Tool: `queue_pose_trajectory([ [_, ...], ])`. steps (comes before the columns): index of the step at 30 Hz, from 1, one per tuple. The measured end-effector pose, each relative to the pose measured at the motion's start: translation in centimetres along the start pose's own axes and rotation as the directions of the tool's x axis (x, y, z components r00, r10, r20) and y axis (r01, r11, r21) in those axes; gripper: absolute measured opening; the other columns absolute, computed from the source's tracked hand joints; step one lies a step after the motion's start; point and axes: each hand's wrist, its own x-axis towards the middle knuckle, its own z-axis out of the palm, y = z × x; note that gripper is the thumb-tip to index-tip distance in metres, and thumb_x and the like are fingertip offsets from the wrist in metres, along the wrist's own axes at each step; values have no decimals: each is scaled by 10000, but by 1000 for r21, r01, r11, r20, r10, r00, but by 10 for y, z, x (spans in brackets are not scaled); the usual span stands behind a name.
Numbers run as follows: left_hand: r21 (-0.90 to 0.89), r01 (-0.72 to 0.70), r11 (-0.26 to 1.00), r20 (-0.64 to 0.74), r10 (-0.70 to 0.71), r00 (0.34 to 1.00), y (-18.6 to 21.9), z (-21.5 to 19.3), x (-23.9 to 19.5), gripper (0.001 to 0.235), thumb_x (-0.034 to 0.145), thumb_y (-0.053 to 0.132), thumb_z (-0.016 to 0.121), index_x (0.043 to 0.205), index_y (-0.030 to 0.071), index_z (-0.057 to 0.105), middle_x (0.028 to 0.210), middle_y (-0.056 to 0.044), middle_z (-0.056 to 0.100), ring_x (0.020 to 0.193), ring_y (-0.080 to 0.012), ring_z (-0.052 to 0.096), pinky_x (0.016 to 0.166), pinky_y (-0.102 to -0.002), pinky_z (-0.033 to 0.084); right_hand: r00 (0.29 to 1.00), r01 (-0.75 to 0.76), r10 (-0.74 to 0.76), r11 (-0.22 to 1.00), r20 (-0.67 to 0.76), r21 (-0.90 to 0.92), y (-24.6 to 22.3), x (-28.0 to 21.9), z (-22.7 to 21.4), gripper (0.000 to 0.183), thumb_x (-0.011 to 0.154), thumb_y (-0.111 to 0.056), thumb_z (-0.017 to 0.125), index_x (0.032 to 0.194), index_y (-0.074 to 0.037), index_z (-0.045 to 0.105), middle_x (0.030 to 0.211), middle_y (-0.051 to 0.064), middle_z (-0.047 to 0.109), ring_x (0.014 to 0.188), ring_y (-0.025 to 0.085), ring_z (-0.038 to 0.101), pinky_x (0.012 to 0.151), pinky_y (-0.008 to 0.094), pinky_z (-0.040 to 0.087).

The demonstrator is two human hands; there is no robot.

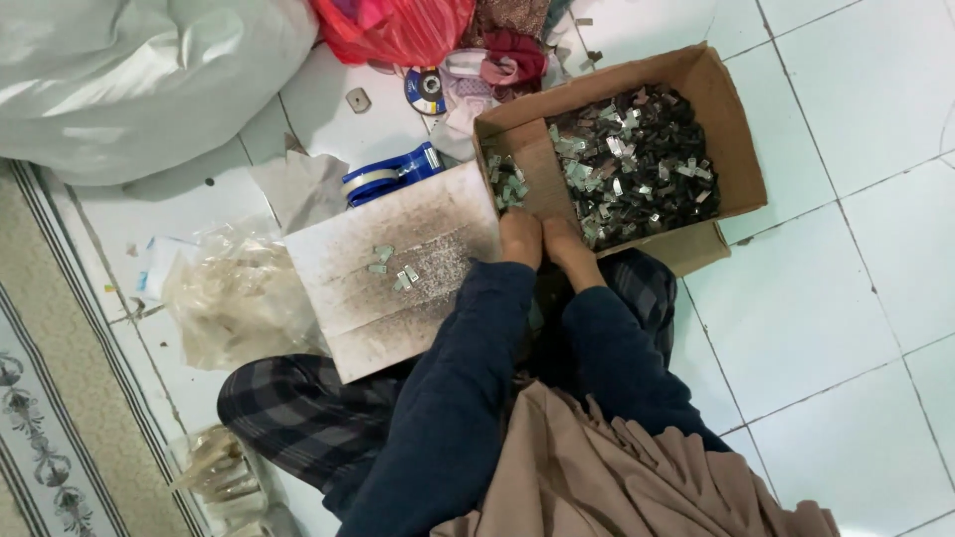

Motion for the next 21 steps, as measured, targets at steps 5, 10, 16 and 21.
queue_pose_trajectory([
  [5, 18, -12, 1000, 43, 11, 999, -8, -34, -31, 239, 901, 182, 630, 1129, 159, 697, 1147, -47, 696, 1066, -230, 619, 888, -343, 469, 996, -26, 21, 998, 89, 56, 22, 46, 29, 327, 914, 5, 602, 1217, 69, 708, 1232, 297, 695, 1173, 436, 659, 907, 584, 588],
  [10, 26, -4, 1000, 120, 1, 993, -18, -55, -58, 287, 1001, 225, 547, 1267, 196, 652, 1279, 6, 664, 1181, -198, 567, 979, -350, 384, 993, -38, 34, 999, 109, 38, 41, 55, 48, 273, 954, -52, 583, 1170, 35, 726, 1120, 272, 724, 1052, 407, 700, 798, 564, 612],
  [16, 19, 14, 1000, 52, -15, 999, -16, -49, -55, 207, 967, 187, 598, 1157, 189, 681, 1158, 9, 683, 1106, -210, 599, 891, -349, 445, 1000, 13, -11, 994, -15, 107, 49, 50, 41, 194, 957, -19, 546, 1032, 60, 707, 964, 267, 694, 920, 361, 672, 704, 500, 583],
  [21, -125, 22, 992, -113, -36, 993, -23, -53, -62, 109, 947, 121, 620, 976, 175, 710, 995, 15, 705, 970, -182, 652, 797, -310, 518, 987, 81, -53, 979, -154, 187, 45, 38, 36, 216, 961, 20, 502, 867, 89, 684, 778, 261, 657, 762, 305, 638, 592, 422, 549],
])
